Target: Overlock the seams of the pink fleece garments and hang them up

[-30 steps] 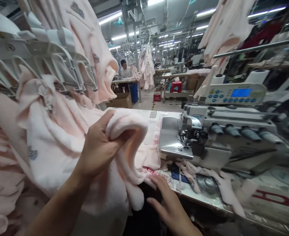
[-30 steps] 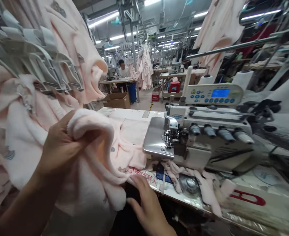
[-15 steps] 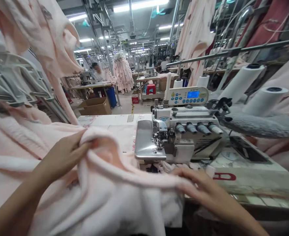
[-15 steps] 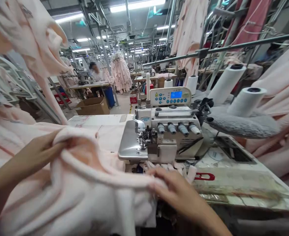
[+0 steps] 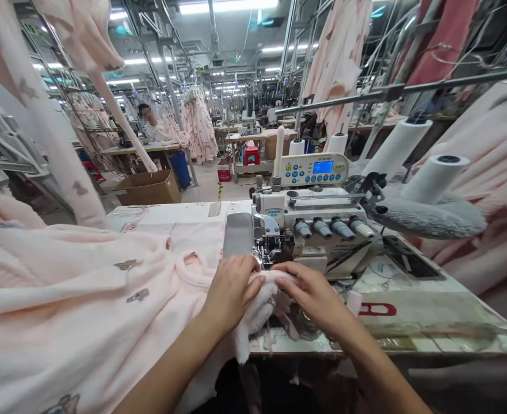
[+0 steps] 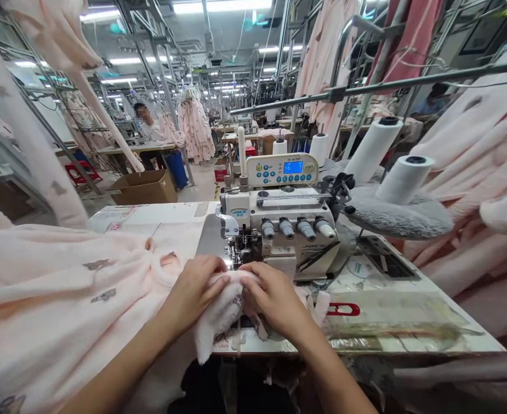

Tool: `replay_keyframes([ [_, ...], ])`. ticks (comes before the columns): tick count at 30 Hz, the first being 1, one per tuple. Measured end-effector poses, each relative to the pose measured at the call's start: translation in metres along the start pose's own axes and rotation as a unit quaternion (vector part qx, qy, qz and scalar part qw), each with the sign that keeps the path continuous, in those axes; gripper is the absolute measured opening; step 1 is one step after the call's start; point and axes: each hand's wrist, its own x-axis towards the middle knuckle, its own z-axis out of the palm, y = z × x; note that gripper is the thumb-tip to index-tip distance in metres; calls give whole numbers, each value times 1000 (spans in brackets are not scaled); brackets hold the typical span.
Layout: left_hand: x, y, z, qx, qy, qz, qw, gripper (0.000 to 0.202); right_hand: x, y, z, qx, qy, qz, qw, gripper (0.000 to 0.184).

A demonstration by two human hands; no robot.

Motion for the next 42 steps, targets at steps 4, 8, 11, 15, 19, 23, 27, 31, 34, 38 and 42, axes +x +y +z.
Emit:
replay_keyframes([
  [4, 6, -8, -5, -30, -14, 13, 999, 9, 5, -3, -2, -24, 17, 38, 999, 22],
  [8, 16, -4, -6, -56, -4, -52, 997, 2, 15, -6, 1, -75, 70, 104, 989, 19],
  [11, 22, -1, -6, -64, -5, -77, 995, 3, 19, -3, 2, -80, 91, 118, 986, 19],
  [15, 25, -2, -7, -60, -13, -65, 996, 8, 19, 2, 4, -76, 109, 114, 985, 21],
  [19, 31, -3, -7, -54, -19, -72, 996, 7, 21, 0, 5, -105, 116, 115, 981, 22],
  [23, 37, -5, -10, -78, -29, -71, 994, 5, 21, -1, 5, -112, 118, 114, 980, 22],
  [27, 36, -6, -12, -88, -45, -68, 993, 6, 20, 1, 4, -73, 87, 103, 988, 20],
  [31, 34, -6, -6, -82, -11, -77, 994, 6, 19, -2, 6, -113, 108, 100, 983, 21],
  [34, 34, -5, -2, -75, 1, -74, 994, 8, 17, -4, 10, -141, 143, 85, 976, 21],
  [38, 34, -4, 0, -57, 6, -73, 996, 8, 15, -4, 15, -151, 166, 67, 972, 20],
  [42, 34, -5, 0, -48, 8, -62, 997, 8, 13, -1, 18, -165, 174, 57, 969, 16],
])
